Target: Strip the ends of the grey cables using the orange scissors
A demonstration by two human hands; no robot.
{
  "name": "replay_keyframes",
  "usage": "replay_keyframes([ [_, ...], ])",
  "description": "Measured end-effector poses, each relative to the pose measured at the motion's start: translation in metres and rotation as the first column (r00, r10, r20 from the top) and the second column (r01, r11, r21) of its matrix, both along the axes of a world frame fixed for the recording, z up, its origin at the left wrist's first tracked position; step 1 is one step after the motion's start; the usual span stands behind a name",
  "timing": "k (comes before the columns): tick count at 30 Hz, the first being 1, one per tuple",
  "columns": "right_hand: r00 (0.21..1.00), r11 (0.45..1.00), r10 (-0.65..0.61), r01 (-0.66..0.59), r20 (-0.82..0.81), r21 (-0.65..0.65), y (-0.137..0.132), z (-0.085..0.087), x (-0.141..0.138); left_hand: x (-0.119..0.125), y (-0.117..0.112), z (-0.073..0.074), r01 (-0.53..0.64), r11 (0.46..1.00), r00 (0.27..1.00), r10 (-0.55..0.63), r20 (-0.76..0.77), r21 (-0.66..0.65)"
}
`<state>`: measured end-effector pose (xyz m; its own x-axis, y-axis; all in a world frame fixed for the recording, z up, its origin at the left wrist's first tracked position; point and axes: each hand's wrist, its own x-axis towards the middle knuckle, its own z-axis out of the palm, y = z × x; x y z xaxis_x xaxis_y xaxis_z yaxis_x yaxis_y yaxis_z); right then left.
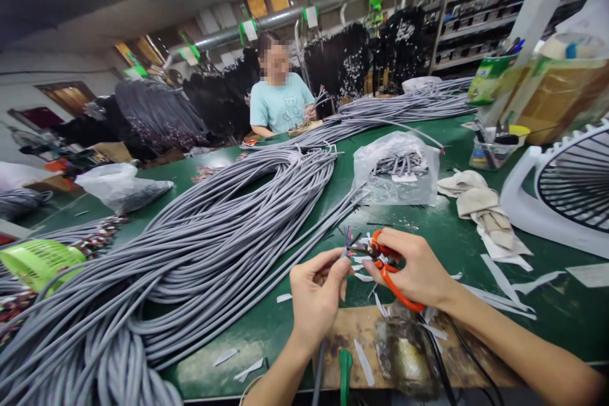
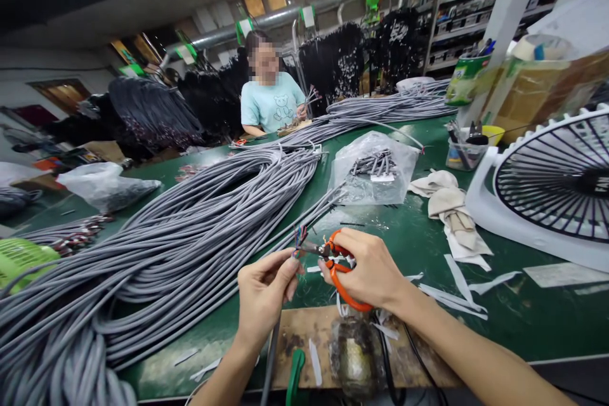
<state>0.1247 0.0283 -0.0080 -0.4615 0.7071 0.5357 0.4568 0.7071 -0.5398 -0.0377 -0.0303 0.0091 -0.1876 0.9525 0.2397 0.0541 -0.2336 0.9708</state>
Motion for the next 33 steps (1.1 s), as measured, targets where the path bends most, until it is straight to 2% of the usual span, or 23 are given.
replay_keyframes([
  [4, 0.999, 1.0, -0.003, 0.002, -0.041, -0.026, 0.0, 0.001, 0.001, 0.0, -0.001, 0.001, -0.078, 0.997, 0.997, 0.078, -0.024, 0.028],
  [9, 0.998, 0.998, 0.065, -0.065, -0.007, -0.011, 0.0, 0.002, 0.0, 0.001, -0.002, -0.001, -0.026, 0.999, 0.996, 0.029, -0.086, 0.035],
  [15, 0.994, 0.995, 0.049, -0.057, 0.102, 0.076, -0.002, -0.001, 0.002, 0.0, -0.004, -0.009, 0.035, 0.993, 0.981, -0.012, -0.194, 0.116],
  [21, 0.992, 0.989, 0.038, -0.054, 0.119, 0.135, -0.007, -0.001, 0.002, 0.003, -0.006, -0.011, 0.088, 0.987, 0.992, -0.075, -0.102, 0.136],
  [26, 0.997, 0.975, -0.013, -0.004, 0.076, 0.223, -0.007, -0.004, 0.002, 0.006, -0.004, -0.012, 0.083, 0.995, 0.996, -0.081, -0.043, 0.054],
  [28, 0.997, 0.968, -0.059, 0.047, 0.043, 0.247, -0.002, -0.004, 0.005, 0.005, -0.001, -0.013, 0.048, 0.999, 0.995, -0.046, -0.085, 0.018],
  [30, 0.982, 0.958, -0.184, 0.171, 0.034, 0.23, 0.006, -0.002, 0.013, 0.003, 0.003, -0.015, -0.017, 1.0, 0.987, 0.017, -0.161, 0.007],
  [32, 0.924, 0.929, -0.358, 0.337, 0.136, 0.154, 0.016, 0.003, 0.026, 0.002, 0.009, -0.016, -0.073, 0.997, 0.968, 0.074, -0.239, 0.013],
  [33, 0.869, 0.904, -0.427, 0.414, 0.251, 0.105, 0.021, 0.005, 0.033, 0.001, 0.011, -0.015, -0.088, 0.996, 0.958, 0.09, -0.272, 0.017],
])
